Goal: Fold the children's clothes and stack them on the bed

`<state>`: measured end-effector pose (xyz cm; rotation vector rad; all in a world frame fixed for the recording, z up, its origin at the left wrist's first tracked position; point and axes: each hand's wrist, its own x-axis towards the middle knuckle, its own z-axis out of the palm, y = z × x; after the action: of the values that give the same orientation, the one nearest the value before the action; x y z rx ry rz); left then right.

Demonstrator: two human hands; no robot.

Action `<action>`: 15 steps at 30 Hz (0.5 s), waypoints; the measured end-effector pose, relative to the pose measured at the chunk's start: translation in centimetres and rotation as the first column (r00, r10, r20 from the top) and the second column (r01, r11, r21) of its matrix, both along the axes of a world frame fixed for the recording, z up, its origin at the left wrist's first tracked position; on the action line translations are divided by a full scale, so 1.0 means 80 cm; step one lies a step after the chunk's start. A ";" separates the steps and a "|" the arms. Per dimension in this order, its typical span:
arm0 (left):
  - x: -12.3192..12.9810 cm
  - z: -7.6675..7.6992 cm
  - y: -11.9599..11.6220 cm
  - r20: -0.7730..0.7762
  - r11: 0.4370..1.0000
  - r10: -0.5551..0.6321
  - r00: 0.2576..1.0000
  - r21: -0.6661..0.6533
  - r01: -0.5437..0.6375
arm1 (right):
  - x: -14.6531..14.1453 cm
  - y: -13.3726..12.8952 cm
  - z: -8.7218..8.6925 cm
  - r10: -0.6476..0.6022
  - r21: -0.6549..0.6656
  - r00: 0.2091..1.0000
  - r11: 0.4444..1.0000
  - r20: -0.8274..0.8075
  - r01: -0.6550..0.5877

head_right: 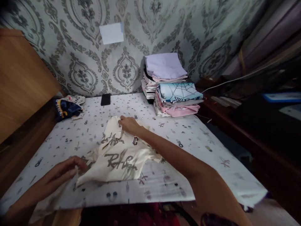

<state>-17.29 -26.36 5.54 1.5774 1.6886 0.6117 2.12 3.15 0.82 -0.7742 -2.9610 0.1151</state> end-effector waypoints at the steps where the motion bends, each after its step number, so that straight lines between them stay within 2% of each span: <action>1: -0.002 -0.007 0.004 -0.050 0.996 0.086 0.995 0.035 -0.084 | -0.003 0.003 -0.002 -0.022 -0.036 0.998 0.999 -0.065 0.019; 3: -0.003 -0.027 0.014 -0.202 0.968 0.240 0.950 0.127 -0.218 | -0.005 0.005 -0.004 -0.112 -0.165 0.959 0.984 -0.261 0.070; 4: -0.003 -0.038 0.019 -0.272 0.959 0.276 0.922 0.151 -0.242 | -0.004 0.005 -0.003 -0.186 -0.265 0.909 0.960 -0.374 0.087; 5: -0.004 -0.047 0.024 -0.320 0.959 0.277 0.906 0.150 -0.240 | -0.001 0.004 -0.001 -0.276 -0.381 0.833 0.921 -0.478 0.087; 7: -0.005 -0.059 0.033 -0.330 0.970 0.240 0.913 0.124 -0.210 | 0.008 0.001 0.010 -0.454 -0.593 0.647 0.805 -0.612 0.003; 9: -0.009 -0.053 0.039 -0.266 0.967 0.238 0.934 0.150 -0.204 | 0.023 -0.005 0.030 -0.562 -0.685 0.467 0.715 -0.683 -0.142; 10: -0.012 -0.044 0.042 -0.223 0.954 0.270 0.937 0.192 -0.229 | 0.032 -0.010 0.043 -0.580 -0.678 0.383 0.706 -0.719 -0.205; 11: -0.015 -0.030 0.044 -0.166 0.931 0.319 0.933 0.242 -0.275 | 0.042 -0.017 0.060 -0.574 -0.643 0.299 0.723 -0.762 -0.250; 13: -0.019 0.008 0.049 0.017 0.855 0.422 0.906 0.323 -0.405 | 0.062 -0.036 0.098 -0.500 -0.515 0.128 0.811 -0.856 -0.276; 15: -0.015 0.052 0.052 0.260 0.738 0.478 0.839 0.399 -0.545 | 0.080 -0.063 0.142 -0.342 -0.327 -0.034 0.920 -0.939 -0.217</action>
<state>-18.53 -22.19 9.73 1.3002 1.9752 1.4719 8.55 -1.90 12.20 -0.4383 -1.3448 0.8839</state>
